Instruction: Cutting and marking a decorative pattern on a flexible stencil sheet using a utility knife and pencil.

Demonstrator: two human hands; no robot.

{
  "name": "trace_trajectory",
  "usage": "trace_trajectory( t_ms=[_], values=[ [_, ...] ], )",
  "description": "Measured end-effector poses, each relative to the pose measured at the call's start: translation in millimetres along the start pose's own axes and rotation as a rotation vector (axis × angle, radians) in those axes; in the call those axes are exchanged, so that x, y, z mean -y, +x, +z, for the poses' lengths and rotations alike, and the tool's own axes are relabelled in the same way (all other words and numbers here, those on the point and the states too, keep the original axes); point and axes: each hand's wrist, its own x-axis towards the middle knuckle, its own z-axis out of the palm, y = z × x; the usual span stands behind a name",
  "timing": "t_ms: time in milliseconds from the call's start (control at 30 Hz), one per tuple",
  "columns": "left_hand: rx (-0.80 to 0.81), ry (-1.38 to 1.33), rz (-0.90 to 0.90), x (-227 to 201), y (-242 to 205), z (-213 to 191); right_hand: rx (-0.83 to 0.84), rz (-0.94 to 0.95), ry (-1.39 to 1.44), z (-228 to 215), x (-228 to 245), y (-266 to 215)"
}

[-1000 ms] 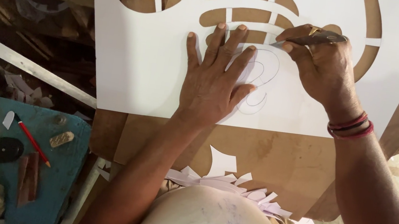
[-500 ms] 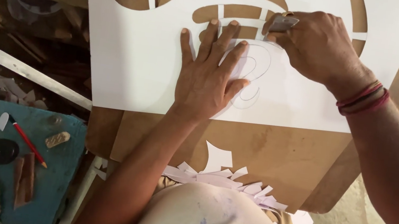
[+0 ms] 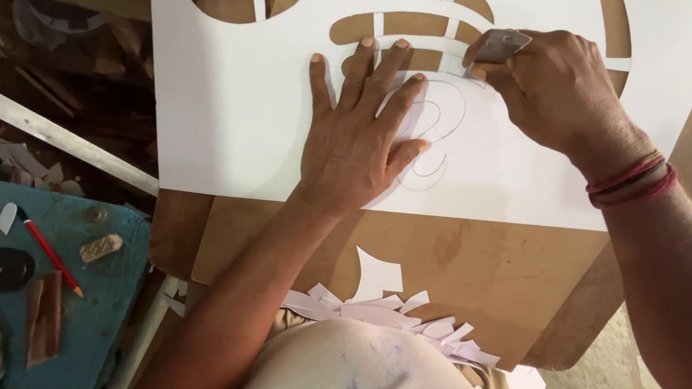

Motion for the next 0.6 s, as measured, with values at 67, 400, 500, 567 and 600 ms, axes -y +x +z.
trace_trajectory(
  t_ms=[67,400,500,567,600],
  values=[
    [0.001,-0.001,0.001,0.2,-0.1,0.4,0.016,0.021,-0.006,0.6,-0.6,-0.5],
    [0.000,-0.012,-0.006,0.5,-0.4,2.5,-0.008,0.020,0.017,-3.8,2.8,-4.9],
    [0.004,-0.011,-0.005,-0.7,-0.1,1.0,-0.022,0.024,0.061,-4.3,1.7,-7.9],
    [0.011,-0.013,-0.008,-1.1,-0.1,-0.9,-0.020,0.033,0.070,-4.2,0.5,-10.0],
    [0.012,-0.010,-0.005,-1.4,0.0,-1.5,-0.025,0.027,0.076,-4.0,-0.5,-11.0]
  ],
)
